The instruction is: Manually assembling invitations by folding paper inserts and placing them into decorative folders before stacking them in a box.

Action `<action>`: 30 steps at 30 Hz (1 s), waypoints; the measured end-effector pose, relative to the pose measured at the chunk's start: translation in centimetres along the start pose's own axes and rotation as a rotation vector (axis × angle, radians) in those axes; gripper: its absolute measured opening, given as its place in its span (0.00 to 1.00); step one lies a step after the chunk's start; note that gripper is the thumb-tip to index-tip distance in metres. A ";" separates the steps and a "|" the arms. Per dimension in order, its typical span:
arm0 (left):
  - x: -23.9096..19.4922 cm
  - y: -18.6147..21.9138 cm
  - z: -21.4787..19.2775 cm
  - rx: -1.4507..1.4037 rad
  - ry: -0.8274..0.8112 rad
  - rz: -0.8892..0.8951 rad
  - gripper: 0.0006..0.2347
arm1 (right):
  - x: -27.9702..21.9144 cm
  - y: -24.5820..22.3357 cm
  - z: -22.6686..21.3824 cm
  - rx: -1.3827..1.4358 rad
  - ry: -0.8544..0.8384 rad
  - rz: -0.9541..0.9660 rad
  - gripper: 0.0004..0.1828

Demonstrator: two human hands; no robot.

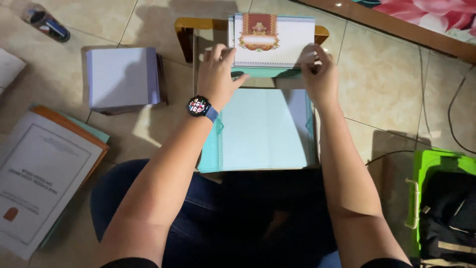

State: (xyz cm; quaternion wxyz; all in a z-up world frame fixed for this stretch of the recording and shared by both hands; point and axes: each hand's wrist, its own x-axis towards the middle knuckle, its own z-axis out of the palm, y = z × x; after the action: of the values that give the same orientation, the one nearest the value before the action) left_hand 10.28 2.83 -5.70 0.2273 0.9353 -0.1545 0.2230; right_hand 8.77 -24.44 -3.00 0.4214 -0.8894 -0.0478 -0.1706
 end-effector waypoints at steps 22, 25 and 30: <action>0.1 0.5 -1.0 0.038 -0.037 0.007 0.17 | -1.2 -1.4 0.3 -0.083 -0.022 -0.038 0.20; 0.2 0.4 -0.9 0.046 -0.052 0.009 0.15 | -1.2 -1.5 0.3 -0.104 -0.010 -0.045 0.18; 0.1 0.3 -0.6 0.070 -0.033 0.015 0.14 | -1.3 -1.3 0.5 -0.096 -0.011 -0.035 0.17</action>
State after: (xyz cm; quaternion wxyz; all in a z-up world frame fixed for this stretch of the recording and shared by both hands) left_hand 10.03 2.79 -5.08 0.1901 0.9451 -0.1571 0.2146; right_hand 7.38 -23.21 -2.81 0.3748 -0.9086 -0.0573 -0.1749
